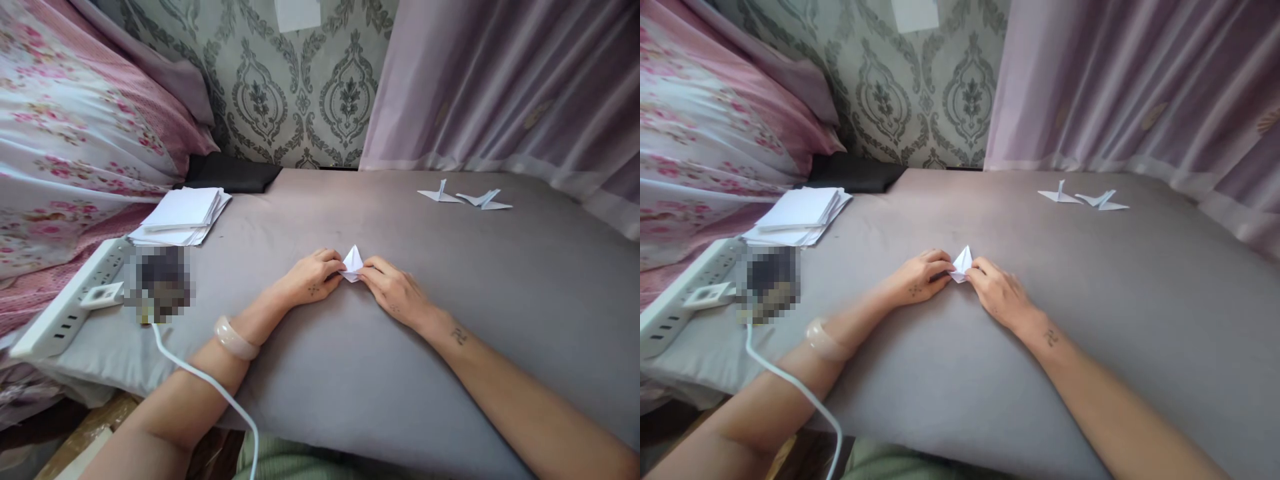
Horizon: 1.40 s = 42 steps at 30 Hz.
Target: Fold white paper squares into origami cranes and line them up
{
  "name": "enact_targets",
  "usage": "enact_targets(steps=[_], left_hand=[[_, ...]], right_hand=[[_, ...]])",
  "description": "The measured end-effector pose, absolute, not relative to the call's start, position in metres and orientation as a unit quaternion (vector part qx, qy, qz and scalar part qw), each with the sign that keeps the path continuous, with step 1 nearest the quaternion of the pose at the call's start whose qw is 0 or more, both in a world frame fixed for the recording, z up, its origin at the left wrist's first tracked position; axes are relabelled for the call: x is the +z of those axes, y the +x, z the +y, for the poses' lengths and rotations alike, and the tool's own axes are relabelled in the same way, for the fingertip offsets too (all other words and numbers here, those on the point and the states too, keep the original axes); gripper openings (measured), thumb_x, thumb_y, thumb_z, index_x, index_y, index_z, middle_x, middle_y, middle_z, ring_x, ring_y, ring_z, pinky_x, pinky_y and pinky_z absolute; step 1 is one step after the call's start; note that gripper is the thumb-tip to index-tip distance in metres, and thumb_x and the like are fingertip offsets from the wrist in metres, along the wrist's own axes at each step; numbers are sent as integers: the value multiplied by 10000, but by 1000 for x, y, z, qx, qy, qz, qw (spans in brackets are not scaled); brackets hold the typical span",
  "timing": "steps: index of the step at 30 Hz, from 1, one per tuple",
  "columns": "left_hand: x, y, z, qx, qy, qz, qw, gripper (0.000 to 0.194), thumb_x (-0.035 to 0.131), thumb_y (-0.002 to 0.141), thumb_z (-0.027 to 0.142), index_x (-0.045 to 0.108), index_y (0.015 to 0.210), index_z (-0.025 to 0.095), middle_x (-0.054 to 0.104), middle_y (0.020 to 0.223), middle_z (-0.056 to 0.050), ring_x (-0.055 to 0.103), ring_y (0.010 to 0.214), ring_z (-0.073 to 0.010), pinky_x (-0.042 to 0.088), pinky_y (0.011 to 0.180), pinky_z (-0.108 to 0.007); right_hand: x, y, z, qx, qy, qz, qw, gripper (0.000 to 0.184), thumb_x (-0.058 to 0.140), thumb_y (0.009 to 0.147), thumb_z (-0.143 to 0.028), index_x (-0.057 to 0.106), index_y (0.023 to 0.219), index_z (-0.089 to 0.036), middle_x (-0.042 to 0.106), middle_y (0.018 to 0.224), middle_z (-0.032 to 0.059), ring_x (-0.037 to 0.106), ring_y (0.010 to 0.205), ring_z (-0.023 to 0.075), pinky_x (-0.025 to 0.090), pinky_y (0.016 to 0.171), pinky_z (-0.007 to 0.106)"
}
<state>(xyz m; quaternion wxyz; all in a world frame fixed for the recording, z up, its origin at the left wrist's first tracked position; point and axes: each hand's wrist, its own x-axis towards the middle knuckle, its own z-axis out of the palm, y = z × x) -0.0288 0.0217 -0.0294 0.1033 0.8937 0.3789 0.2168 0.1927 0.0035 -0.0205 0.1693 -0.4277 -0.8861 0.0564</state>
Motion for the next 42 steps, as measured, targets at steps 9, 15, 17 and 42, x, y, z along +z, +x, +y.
enact_targets(steps=[9,15,17,42], left_hand=[[-1,-18,8,406,740,437,310,235,578,874,363,677,826,156,669,833,-50,595,826,-157,459,821,-294],[9,-11,0,472,521,439,560,282,723,731,407,663,685,135,604,616,-7,516,594,-87,417,616,-229],[6,-10,1,448,488,444,603,298,744,699,395,630,635,127,560,570,9,454,526,-60,353,536,-209],[-18,-15,6,246,838,424,240,286,455,850,98,696,1000,137,652,1043,-113,611,914,-183,499,836,-310]], right_hand=[[10,193,7,387,-479,-701,360,395,440,931,-512,635,855,-177,552,681,-6,485,586,110,392,594,260],[27,195,3,567,-425,-607,360,448,555,831,-601,617,743,-166,483,577,-31,381,498,79,287,475,244],[23,194,4,575,-451,-588,347,402,631,780,-566,633,753,-164,451,535,-46,356,483,74,254,451,236],[-7,185,14,213,-655,-715,117,272,528,810,-435,607,673,-213,618,645,32,544,606,180,363,569,291]])
